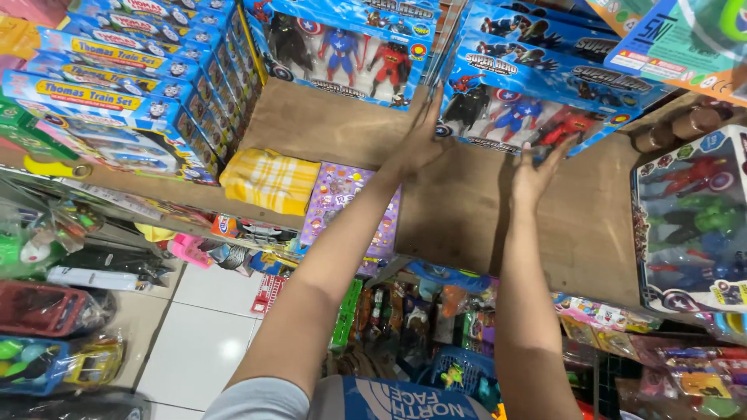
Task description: Cleaning and organizing various toy boxes on shelves in a retail store using a cloth.
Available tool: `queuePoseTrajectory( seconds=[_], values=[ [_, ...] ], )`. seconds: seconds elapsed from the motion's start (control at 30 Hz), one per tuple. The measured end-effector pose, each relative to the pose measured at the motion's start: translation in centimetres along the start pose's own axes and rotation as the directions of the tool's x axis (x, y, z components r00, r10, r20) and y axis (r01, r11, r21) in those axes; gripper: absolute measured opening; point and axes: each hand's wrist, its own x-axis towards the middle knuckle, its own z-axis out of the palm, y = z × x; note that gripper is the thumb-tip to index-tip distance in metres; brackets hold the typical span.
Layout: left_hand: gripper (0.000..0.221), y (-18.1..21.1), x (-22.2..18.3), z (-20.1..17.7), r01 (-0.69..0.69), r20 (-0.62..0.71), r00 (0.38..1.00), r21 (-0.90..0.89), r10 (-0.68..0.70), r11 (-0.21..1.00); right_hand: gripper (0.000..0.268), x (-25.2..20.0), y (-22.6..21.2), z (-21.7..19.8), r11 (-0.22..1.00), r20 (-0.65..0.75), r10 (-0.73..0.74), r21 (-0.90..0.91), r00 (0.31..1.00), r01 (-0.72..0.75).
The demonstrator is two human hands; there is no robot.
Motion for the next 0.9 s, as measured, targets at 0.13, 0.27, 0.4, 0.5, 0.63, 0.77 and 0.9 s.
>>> queuePoseTrajectory(
  seconds=[0.13, 0.27, 0.4, 0.5, 0.63, 0.77, 0.9],
  values=[
    [0.104, 0.7, -0.7, -1.5, -0.022, -0.013, 1.0, -0.014, 0.021, 1.0, 0.095, -0.8, 0.0, 1.7, 0.997, -0.024, -0.019, 0.072, 1.0, 0.021],
    [0.099, -2.8, -0.3, -3.9, -0.122, -0.226, 0.965, 0.059, 0.133, 0.991, 0.073, -4.0, -8.5, 2.9, 0.98, -0.116, -0.135, 0.133, 0.984, 0.15],
    [0.086, -4.7, -2.0, -9.4, -0.179, -0.498, 0.844, 0.093, 0.201, 0.979, 0.021, -7.5, -19.4, 6.2, 0.863, 0.092, -0.363, 0.41, 0.927, 0.297],
    [0.087, -9.8, -1.5, -13.1, -0.142, -0.582, 0.787, 0.153, 0.205, 0.978, 0.062, -7.5, -22.4, 10.1, 0.837, 0.338, -0.408, 0.51, 0.848, 0.2],
    [0.085, -10.6, -5.5, -18.1, -0.097, -0.615, 0.754, 0.239, 0.228, 0.966, 0.101, -5.0, -19.6, 17.4, 0.717, 0.409, -0.394, 0.697, 0.823, -0.003],
    [0.079, -9.2, -9.5, -22.2, 0.057, -0.622, 0.776, 0.24, 0.108, 0.969, 0.093, -4.1, -18.7, 20.5, 0.87, 0.332, -0.137, 0.492, 0.933, -0.048],
    [0.075, -3.1, -13.3, -23.8, 0.21, -0.56, 0.817, 0.067, -0.137, 0.975, 0.081, -4.6, -17.2, 20.7, 0.98, 0.165, -0.167, 0.137, 0.972, 0.145]
  ],
)
